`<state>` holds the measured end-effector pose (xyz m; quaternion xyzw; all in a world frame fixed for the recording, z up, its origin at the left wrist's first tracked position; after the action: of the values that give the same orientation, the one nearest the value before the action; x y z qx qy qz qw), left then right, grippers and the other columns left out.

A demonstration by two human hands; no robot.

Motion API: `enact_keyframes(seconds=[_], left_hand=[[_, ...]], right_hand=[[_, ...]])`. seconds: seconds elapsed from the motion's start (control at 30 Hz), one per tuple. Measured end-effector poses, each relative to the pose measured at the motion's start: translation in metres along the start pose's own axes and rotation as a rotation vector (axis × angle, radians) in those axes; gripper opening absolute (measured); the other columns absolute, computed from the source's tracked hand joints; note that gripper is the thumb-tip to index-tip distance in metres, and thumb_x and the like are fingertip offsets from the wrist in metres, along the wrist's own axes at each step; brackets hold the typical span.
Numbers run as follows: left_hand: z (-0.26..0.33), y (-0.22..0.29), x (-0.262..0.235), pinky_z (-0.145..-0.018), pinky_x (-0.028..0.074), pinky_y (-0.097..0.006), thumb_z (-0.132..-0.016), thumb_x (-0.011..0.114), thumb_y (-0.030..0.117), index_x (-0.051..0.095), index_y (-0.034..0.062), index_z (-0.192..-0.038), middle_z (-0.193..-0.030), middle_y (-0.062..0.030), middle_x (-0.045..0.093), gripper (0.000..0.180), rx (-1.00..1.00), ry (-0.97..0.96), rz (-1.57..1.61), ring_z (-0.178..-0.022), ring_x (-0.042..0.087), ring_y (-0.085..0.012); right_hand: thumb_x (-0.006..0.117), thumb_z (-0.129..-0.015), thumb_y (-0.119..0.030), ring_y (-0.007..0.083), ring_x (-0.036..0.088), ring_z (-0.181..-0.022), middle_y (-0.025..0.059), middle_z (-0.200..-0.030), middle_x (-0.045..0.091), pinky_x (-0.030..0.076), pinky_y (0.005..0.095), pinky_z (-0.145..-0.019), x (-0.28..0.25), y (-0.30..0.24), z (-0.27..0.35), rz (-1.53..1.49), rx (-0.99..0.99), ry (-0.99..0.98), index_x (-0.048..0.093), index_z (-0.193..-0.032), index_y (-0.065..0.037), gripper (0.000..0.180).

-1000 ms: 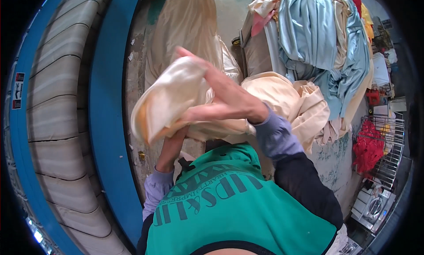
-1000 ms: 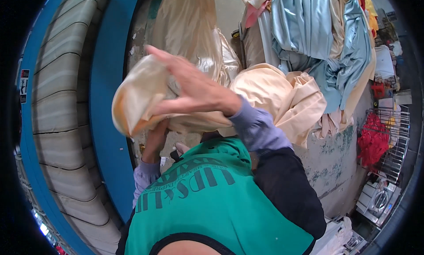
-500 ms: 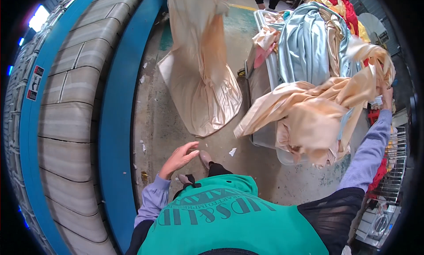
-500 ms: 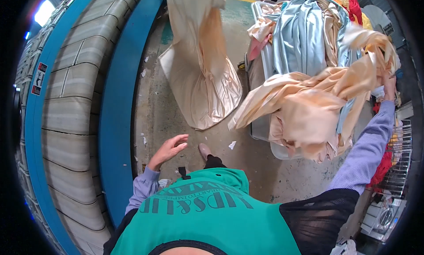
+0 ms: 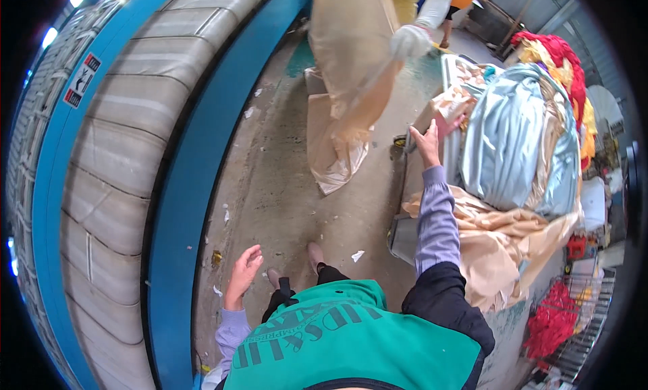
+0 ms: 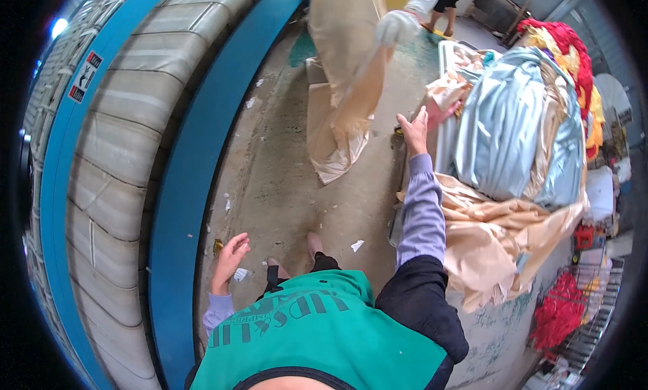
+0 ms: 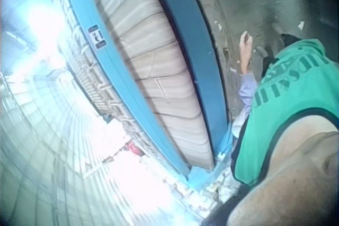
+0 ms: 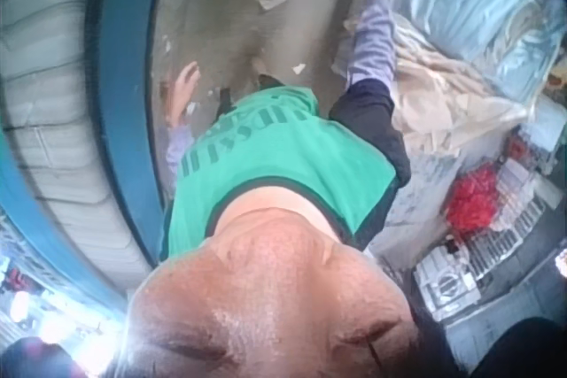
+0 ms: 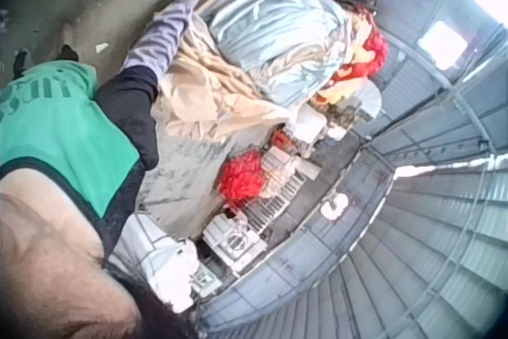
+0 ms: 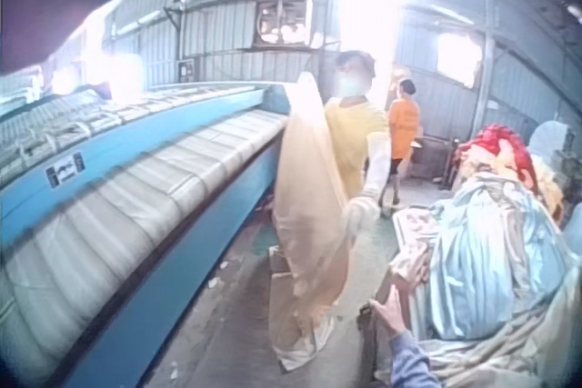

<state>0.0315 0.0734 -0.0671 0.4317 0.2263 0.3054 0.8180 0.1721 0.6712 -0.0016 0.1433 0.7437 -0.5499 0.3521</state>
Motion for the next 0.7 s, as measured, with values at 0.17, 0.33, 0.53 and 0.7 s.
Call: enact_keyframes(seconds=[0.17, 0.33, 0.53, 0.7], left_hand=[[0.029, 0.001, -0.008, -0.091, 0.045, -0.030, -0.089, 0.060, 0.020, 0.049, 0.0018, -0.127, -0.118, -0.0148, 0.058, 0.044, -0.002, 0.112, -0.096, -0.111, 0.055, -0.0187], [0.036, -0.006, -0.015, -0.093, 0.044, -0.031, -0.089, 0.060, 0.019, 0.049, 0.0026, -0.128, -0.121, -0.0117, 0.057, 0.044, -0.063, 0.119, -0.076, -0.112, 0.054, -0.0183], [0.005, 0.046, -0.027, -0.083, 0.047, -0.027, -0.092, 0.055, 0.029, 0.048, 0.0017, -0.128, -0.115, -0.0082, 0.060, 0.046, 0.047, 0.055, -0.015, -0.101, 0.057, -0.0136], [-0.011, 0.140, 0.019, -0.079, 0.049, -0.028, -0.091, 0.056, 0.032, 0.050, 0.0032, -0.127, -0.103, -0.0128, 0.065, 0.046, 0.225, -0.063, 0.015, -0.091, 0.063, -0.0169]], right_hand=[[0.084, -0.058, -0.040, 0.0351, 0.025, -0.134, 0.0281, -0.144, 0.022, 0.027, 0.0414, -0.109, 0.062, -0.050, -0.099, -0.150, -0.234, 0.276, 0.020, -0.139, 0.009, 0.114], [0.073, -0.078, -0.027, 0.0145, 0.057, -0.100, 0.0040, -0.112, 0.060, 0.047, 0.0304, -0.085, 0.135, -0.161, -0.073, -0.773, -0.211, -0.686, 0.057, -0.115, -0.002, 0.048], [0.066, -0.085, -0.029, 0.0117, 0.064, -0.075, 0.0075, -0.085, 0.069, 0.052, 0.0289, -0.068, 0.120, -0.153, 0.081, 0.198, -0.418, -0.809, 0.068, -0.101, -0.005, 0.029], [0.063, -0.082, -0.043, 0.0311, 0.064, -0.064, 0.0190, -0.070, 0.063, 0.050, 0.0414, -0.056, 0.099, -0.161, 0.272, 0.002, -0.332, -0.870, 0.066, -0.080, -0.003, 0.040]])
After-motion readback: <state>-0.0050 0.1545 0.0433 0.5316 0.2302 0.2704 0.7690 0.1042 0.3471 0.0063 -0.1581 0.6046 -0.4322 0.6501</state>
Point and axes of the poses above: each hand's wrist, its own z-axis away from the middle knuckle, its own x-axis out of the palm, y = z × x, the point moved 7 cm from there along -z, towards the middle knuckle
